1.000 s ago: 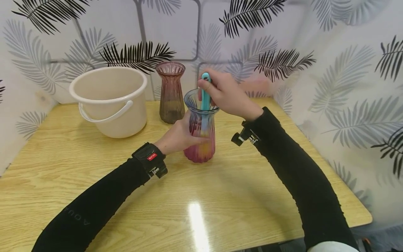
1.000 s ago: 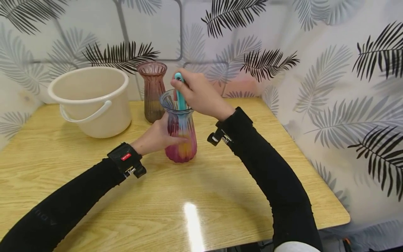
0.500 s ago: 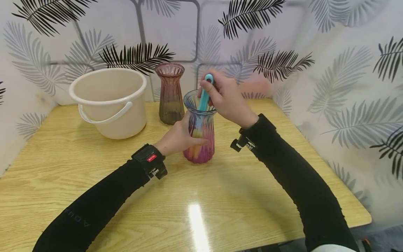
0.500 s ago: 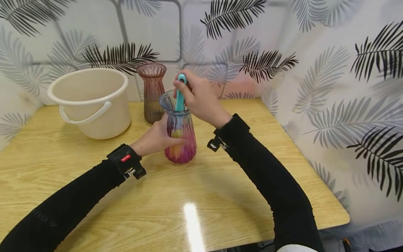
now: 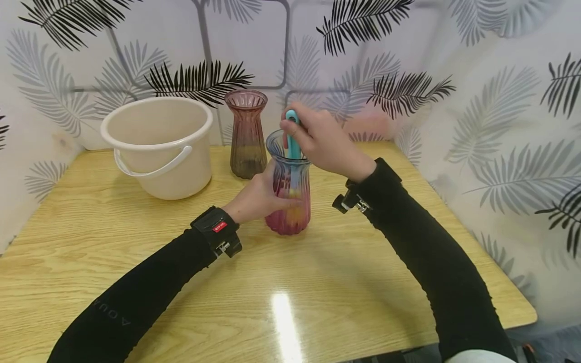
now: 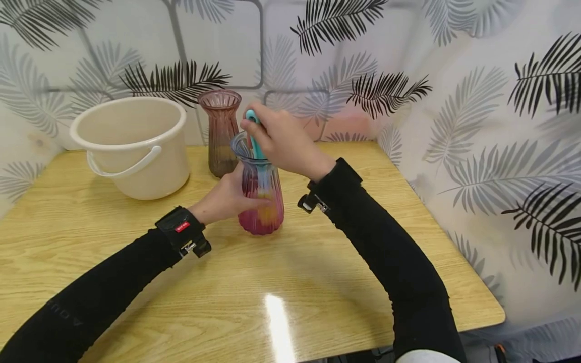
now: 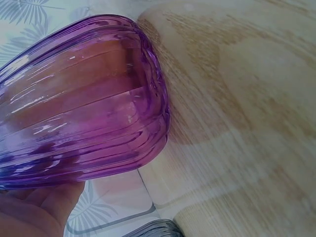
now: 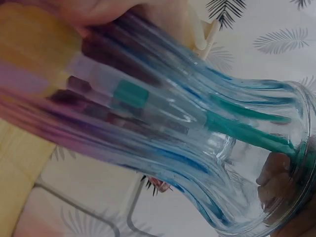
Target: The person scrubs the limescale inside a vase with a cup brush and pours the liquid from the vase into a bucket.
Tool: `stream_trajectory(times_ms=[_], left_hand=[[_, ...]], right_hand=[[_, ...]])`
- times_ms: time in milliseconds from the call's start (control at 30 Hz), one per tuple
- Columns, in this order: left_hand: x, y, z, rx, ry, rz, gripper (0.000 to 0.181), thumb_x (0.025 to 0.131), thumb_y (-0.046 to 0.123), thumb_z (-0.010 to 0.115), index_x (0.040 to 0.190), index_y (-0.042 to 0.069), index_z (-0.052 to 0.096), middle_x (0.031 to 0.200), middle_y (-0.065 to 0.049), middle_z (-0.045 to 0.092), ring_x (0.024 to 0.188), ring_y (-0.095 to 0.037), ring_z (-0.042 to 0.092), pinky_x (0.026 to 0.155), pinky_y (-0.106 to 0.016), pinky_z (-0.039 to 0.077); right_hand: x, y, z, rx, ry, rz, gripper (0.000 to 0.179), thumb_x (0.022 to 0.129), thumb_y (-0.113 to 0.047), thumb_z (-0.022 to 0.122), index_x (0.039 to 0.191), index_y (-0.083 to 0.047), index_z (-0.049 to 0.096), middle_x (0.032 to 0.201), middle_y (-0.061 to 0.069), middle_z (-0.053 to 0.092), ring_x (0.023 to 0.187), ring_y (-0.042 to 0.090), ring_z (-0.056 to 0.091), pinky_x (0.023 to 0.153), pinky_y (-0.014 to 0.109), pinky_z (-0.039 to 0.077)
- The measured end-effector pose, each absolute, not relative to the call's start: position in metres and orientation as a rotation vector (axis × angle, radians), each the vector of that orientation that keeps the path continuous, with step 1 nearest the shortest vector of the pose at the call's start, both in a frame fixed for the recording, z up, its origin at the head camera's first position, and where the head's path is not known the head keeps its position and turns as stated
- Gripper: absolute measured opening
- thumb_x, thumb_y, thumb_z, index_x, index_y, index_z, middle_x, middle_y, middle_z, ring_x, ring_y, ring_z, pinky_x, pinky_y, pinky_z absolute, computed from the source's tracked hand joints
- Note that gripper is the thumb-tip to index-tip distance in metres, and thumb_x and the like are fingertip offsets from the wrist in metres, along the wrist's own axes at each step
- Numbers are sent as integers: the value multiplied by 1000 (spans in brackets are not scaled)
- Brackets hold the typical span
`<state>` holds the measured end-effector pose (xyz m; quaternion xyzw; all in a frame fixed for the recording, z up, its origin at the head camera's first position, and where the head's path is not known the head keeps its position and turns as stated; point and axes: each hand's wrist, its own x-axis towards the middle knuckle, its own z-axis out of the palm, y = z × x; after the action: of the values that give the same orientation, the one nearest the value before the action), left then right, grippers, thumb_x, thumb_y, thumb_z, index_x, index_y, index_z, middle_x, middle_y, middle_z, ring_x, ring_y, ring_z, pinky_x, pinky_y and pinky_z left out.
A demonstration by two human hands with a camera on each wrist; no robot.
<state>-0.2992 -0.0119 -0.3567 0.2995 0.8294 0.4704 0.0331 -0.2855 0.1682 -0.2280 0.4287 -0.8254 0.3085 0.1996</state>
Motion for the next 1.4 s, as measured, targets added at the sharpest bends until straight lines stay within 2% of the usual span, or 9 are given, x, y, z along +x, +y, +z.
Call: stream_trajectory(times_ms=[133, 333, 567, 767, 900, 1100, 1200, 1400], left_hand=[[-298, -11, -356, 921, 2570, 1438, 113, 76, 49, 86, 157, 25, 10, 130, -2, 62, 115, -15, 63, 97, -35, 52], [-298, -11, -355, 923, 2574, 1435, 112, 78, 45, 86, 157, 20, 11, 129, -4, 62, 112, -16, 64, 96, -36, 53], [-298, -11, -356, 889, 2584, 1421, 115, 77, 50, 86, 158, 22, 10, 128, -2, 63, 109, -15, 66, 94, -36, 53], [-298, -12, -356, 926, 2569, 1435, 114, 79, 43, 86, 159, 21, 7, 127, -2, 63, 108, -14, 66, 89, -35, 55], [-299, -12, -357, 939, 2577, 1423, 113, 80, 41, 85, 159, 17, 8, 126, -3, 64, 107, -15, 66, 88, -35, 55], [-300, -10, -356, 943, 2557, 1427, 110, 80, 41, 85, 158, 20, 11, 127, -3, 63, 110, -15, 65, 92, -35, 54], [-300, -10, -355, 944, 2549, 1435, 109, 80, 42, 86, 157, 21, 12, 127, -3, 63, 109, -15, 65, 91, -35, 54], [-298, -11, -355, 902, 2556, 1441, 113, 78, 46, 86, 158, 22, 11, 125, -1, 63, 107, -14, 65, 90, -35, 53]], right_hand=[[-286, 170, -227, 1128, -2355, 1041, 25, 108, -22, 47, 94, -4, 57, 77, 4, 64, 56, 18, 51, 56, 27, 42], [-291, 174, -235, 1000, -2324, 1224, 22, 108, -18, 47, 102, 0, 58, 84, 11, 68, 57, 28, 56, 54, 30, 48], [-299, 176, -244, 1159, -2132, 1097, 16, 106, -14, 50, 98, -2, 57, 80, 3, 68, 55, 18, 56, 55, 26, 48], [-297, 172, -236, 1220, -2150, 851, 17, 106, -13, 50, 94, -4, 57, 77, 3, 65, 55, 9, 46, 55, 24, 39], [-297, 173, -232, 1201, -2238, 825, 21, 108, -17, 47, 93, -5, 56, 76, 1, 64, 55, 10, 44, 56, 26, 35], [-295, 180, -232, 1110, -2323, 1050, 24, 108, -22, 47, 95, -4, 56, 76, 3, 65, 55, 17, 52, 54, 27, 44], [-295, 183, -235, 1064, -2310, 1170, 23, 108, -23, 48, 97, -5, 57, 77, 3, 66, 54, 22, 54, 53, 31, 48], [-297, 182, -244, 1066, -2210, 1229, 18, 107, -17, 49, 101, -3, 58, 82, 5, 69, 54, 23, 56, 53, 33, 49]])
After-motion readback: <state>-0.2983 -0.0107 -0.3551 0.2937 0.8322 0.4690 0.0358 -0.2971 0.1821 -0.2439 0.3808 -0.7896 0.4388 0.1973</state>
